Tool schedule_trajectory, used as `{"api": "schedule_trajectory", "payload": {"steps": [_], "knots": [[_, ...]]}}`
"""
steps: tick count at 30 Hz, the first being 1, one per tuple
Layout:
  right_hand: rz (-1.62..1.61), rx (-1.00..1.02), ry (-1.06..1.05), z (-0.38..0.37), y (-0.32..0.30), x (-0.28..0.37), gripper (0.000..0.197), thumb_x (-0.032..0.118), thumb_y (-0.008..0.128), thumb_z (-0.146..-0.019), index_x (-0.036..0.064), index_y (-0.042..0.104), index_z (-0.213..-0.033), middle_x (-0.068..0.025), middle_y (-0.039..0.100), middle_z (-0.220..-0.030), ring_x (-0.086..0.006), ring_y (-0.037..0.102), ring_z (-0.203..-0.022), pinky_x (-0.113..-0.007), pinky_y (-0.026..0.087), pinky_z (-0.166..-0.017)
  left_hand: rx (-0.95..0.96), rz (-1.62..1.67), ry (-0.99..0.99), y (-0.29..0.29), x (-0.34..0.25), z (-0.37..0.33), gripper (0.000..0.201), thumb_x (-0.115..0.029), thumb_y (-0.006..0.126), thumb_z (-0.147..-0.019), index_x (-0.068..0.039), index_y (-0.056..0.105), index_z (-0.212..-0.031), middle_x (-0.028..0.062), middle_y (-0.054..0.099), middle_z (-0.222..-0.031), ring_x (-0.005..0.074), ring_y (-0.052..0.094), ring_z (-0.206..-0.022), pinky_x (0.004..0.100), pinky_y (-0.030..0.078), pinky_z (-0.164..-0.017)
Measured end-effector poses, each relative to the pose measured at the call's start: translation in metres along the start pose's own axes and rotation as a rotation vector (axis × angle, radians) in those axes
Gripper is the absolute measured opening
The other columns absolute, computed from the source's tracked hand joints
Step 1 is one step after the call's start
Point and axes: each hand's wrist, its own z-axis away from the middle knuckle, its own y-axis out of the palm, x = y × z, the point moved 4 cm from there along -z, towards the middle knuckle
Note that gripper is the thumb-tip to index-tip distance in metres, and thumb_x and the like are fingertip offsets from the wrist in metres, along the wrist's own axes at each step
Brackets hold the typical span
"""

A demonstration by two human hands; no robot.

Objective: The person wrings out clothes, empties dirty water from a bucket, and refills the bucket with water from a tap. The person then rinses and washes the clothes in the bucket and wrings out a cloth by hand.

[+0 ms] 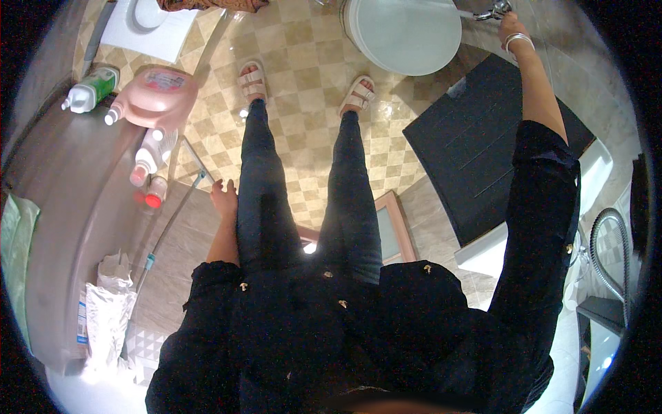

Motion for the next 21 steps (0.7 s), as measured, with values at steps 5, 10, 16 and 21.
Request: {"api": "schedule_trajectory", "payload": {"steps": [5,10,16,21], "knots": [[-0.045,0.069,0.059,0.015,-0.013,0.029,0.02,0.011,0.035,-0.085,-0.003,0.036,-0.098,-0.0247,0.061,-0.074,-0.0354,0.062,-0.073,-0.042,0.047,-0.07,-0.021,0.016,-0.028,-0.001,0.009,0.004,0.046,-0.032,0.057,-0.076,-0.001,0.05,-0.109,0.0196,0.049,-0.105,0.0303,0.05,-0.096,0.0385,0.04,-0.083],[0.002,0.031,0.057,0.006,-0.006,0.009,0.021,0.012,0.035,-0.085,-0.0033,0.035,-0.099,-0.0253,0.061,-0.076,-0.0363,0.062,-0.074,-0.041,0.048,-0.07,0.02,0.058,-0.026,0.0,0.003,0.0,0.045,-0.03,0.057,-0.077,-0.001,0.05,-0.11,0.0199,0.048,-0.106,0.0281,0.054,-0.09,0.0369,0.042,-0.081],[-0.062,0.055,0.084,0.004,-0.003,0.026,0.02,0.01,0.037,-0.085,-0.0044,0.036,-0.099,-0.0255,0.061,-0.077,-0.0372,0.062,-0.075,-0.042,0.047,-0.071,0.023,0.057,-0.062,-0.007,0.0,0.007,0.043,-0.028,0.057,-0.077,-0.001,0.049,-0.11,0.0196,0.048,-0.105,0.0255,0.058,-0.082,0.0353,0.046,-0.076],[0.003,0.04,0.042,0.007,-0.008,0.019,0.019,0.009,0.039,-0.084,-0.0057,0.037,-0.097,-0.0257,0.061,-0.077,-0.0373,0.062,-0.077,-0.042,0.047,-0.073,0.02,0.065,-0.035,0.005,0.012,-0.004,0.043,-0.028,0.057,-0.077,-0.001,0.049,-0.11,0.0197,0.048,-0.105,0.0252,0.059,-0.08,0.0348,0.046,-0.075]]}}
